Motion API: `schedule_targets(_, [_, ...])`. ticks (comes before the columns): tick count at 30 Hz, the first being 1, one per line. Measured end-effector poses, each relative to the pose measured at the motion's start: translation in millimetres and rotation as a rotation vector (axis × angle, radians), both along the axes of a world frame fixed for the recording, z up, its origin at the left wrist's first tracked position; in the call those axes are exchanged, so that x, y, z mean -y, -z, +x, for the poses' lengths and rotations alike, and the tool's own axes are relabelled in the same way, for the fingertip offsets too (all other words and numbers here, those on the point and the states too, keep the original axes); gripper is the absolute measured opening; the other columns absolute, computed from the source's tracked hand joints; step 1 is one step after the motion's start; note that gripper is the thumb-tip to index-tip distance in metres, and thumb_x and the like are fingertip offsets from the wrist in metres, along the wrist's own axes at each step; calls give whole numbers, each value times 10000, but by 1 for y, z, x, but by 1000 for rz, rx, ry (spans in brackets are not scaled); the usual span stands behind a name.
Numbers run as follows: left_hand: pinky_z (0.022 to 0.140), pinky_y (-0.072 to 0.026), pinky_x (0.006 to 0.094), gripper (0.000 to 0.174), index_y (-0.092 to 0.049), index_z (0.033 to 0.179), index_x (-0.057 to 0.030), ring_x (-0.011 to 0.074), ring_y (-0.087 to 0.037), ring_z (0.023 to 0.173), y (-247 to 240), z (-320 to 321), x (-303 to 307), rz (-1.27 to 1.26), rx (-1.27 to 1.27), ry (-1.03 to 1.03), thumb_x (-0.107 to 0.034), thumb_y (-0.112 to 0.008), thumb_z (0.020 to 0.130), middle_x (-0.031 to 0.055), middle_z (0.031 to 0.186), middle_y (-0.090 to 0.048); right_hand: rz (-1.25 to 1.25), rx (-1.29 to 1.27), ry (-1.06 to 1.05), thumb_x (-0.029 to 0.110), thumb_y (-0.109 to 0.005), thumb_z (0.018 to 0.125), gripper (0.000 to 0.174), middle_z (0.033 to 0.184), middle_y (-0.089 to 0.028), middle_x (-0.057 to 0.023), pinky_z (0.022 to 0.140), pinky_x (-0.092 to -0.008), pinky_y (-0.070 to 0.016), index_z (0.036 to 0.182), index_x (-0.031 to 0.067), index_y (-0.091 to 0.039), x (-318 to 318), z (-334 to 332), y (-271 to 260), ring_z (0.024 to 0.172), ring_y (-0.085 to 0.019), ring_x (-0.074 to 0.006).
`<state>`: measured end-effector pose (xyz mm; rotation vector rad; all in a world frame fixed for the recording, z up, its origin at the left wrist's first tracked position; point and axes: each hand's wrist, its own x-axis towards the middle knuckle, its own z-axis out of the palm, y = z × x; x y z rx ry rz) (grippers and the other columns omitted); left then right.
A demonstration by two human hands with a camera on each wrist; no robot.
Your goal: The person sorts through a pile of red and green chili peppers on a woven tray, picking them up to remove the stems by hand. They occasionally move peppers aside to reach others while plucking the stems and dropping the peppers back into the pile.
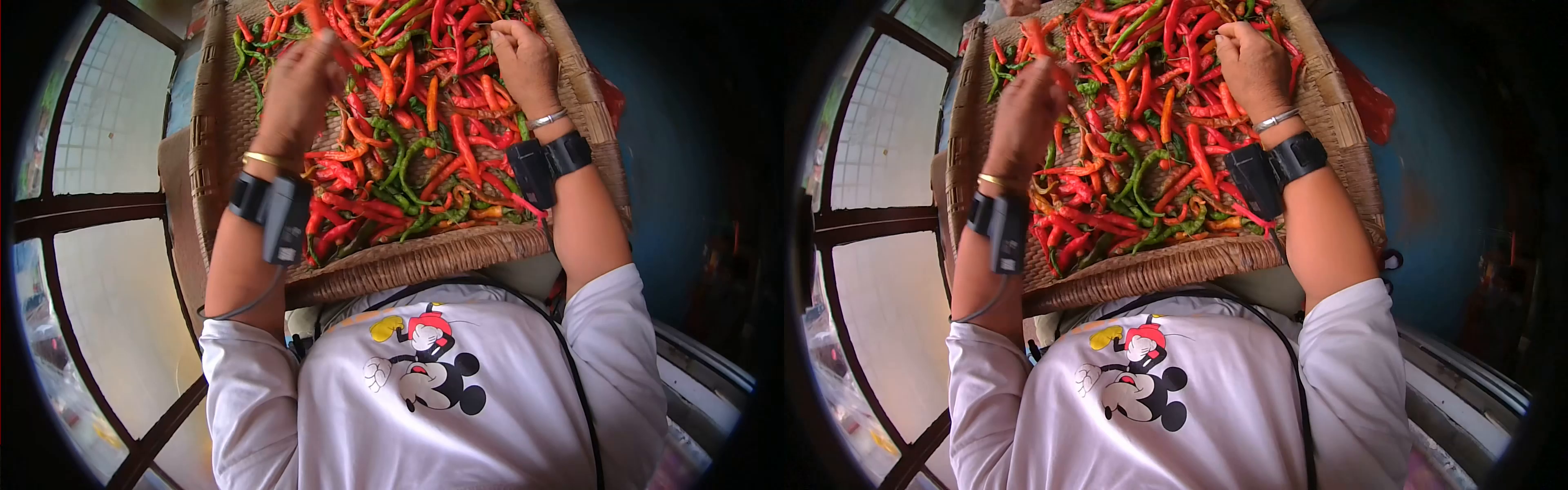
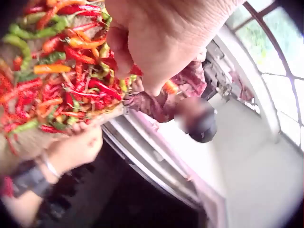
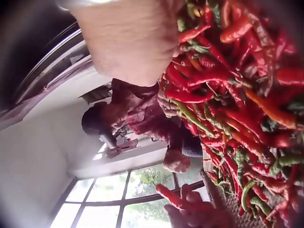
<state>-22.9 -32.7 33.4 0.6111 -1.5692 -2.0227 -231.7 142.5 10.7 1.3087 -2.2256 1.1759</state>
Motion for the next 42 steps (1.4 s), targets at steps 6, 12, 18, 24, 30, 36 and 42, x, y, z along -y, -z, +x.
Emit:
schedule_targets(6, [635,-479,240,317,-464,1104,-3,125,-560,814,17,10,15,-8,-57,-217,-192,-530,858,58,1001,-491,206,-235,201,238,-591,764,297,991,-540,-109,772,-388,-443,1035,119,-563,-2,-8,9,920,-526,-298])
schedule_targets(12, [671,-462,226,254,-559,1084,-29,91,-573,736,22,5,-27,-115,193,166,-160,-525,869,28,855,-620,375,-215,209,226,-625,733,461,999,-533,-134,836,-401,-409,1158,117,-486,-3,-5,20,970,-490,-327])
schedule_targets(18, [684,-467,253,224,-568,1017,2,103,-576,736,31,7,-54,-710,369,484,-136,-562,841,79,808,-623,564,-229,166,193,-612,732,377,998,-546,-132,816,-398,-426,1092,122,-526,-5,-7,17,972,-495,-313])
schedule_targets(24, [683,-468,281,214,-574,988,8,180,-607,748,37,4,-57,-854,288,517,-112,-575,811,138,813,-616,511,-59,177,184,-600,732,334,971,-564,-117,786,-391,-441,1061,138,-561,-1,-8,18,942,-518,-304])
schedule_targets(30, [682,-468,282,205,-577,981,11,170,-604,746,37,4,-59,-835,307,519,-111,-571,816,128,815,-620,402,49,106,190,-597,727,276,846,-600,-96,721,-387,-461,1000,148,-603,2,-6,25,807,-575,-291])
schedule_targets(36, [670,-468,285,196,-577,974,13,160,-602,741,40,4,-57,-767,287,489,-112,-569,823,120,817,-622,276,163,101,140,-597,712,208,771,-603,-88,670,-356,-466,917,110,-617,11,2,22,736,-585,-257])
schedule_targets(42, [675,-470,294,200,-579,967,10,199,-612,740,39,4,-56,-849,345,522,-118,-573,814,142,803,-619,494,-272,120,85,-509,753,177,914,-548,-107,692,-420,-446,903,112,-598,14,25,15,816,-556,-318])
